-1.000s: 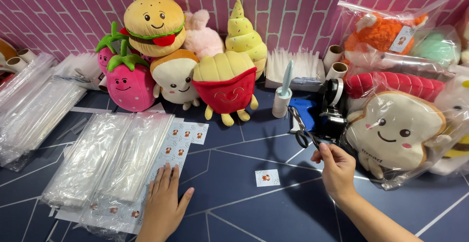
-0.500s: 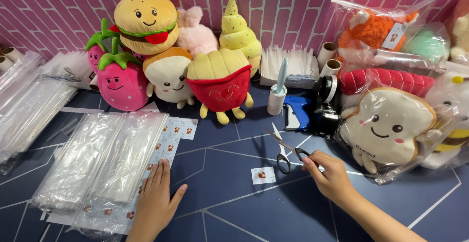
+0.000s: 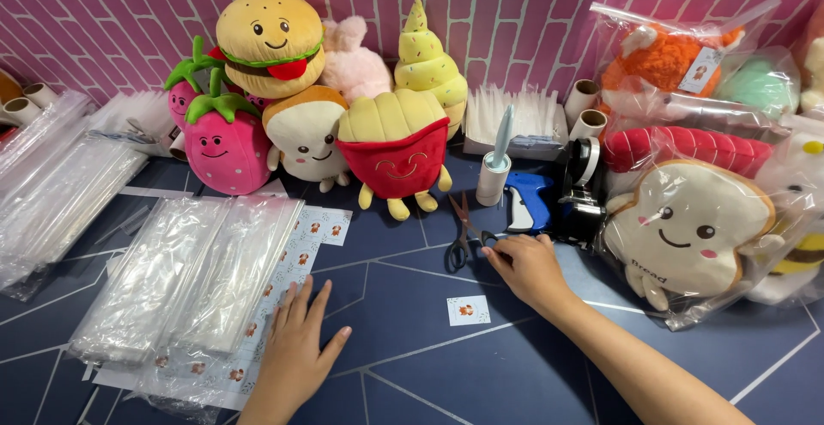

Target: Cutting a small label from a sheet and attaching it to a plush toy using a tag gun.

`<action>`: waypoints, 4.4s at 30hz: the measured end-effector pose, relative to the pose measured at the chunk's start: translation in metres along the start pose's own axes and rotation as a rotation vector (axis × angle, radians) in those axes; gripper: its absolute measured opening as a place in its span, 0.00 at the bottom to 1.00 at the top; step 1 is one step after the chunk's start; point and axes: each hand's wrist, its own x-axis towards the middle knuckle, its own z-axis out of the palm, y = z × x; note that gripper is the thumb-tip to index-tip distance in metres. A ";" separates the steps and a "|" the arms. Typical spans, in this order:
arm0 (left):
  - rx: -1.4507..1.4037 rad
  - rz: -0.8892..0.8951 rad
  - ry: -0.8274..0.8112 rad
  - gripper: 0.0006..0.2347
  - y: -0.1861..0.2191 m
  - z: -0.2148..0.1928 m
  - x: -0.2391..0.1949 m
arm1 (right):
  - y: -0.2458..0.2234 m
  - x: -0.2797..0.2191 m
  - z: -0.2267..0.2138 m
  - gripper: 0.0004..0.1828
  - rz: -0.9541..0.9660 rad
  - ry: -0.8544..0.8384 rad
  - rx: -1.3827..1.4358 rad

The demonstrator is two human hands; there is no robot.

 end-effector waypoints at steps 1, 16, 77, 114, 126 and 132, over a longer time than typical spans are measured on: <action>-0.018 0.024 -0.041 0.32 0.009 -0.005 0.000 | -0.004 0.004 -0.001 0.21 -0.010 -0.012 -0.047; -0.071 0.335 -0.064 0.27 0.118 0.017 0.029 | -0.012 0.021 -0.005 0.09 -0.060 0.142 -0.104; -1.582 0.082 0.182 0.17 0.123 0.005 0.062 | 0.008 -0.016 -0.029 0.07 0.149 -0.077 0.091; -1.581 -0.141 -0.011 0.13 0.140 -0.023 0.067 | 0.012 -0.019 -0.098 0.09 0.568 -0.751 0.772; -1.458 0.012 0.033 0.09 0.166 0.000 0.087 | 0.034 -0.057 -0.028 0.15 0.395 -0.215 1.214; -1.468 0.025 -0.142 0.10 0.166 0.005 0.075 | 0.015 -0.066 -0.035 0.14 0.263 -0.280 0.974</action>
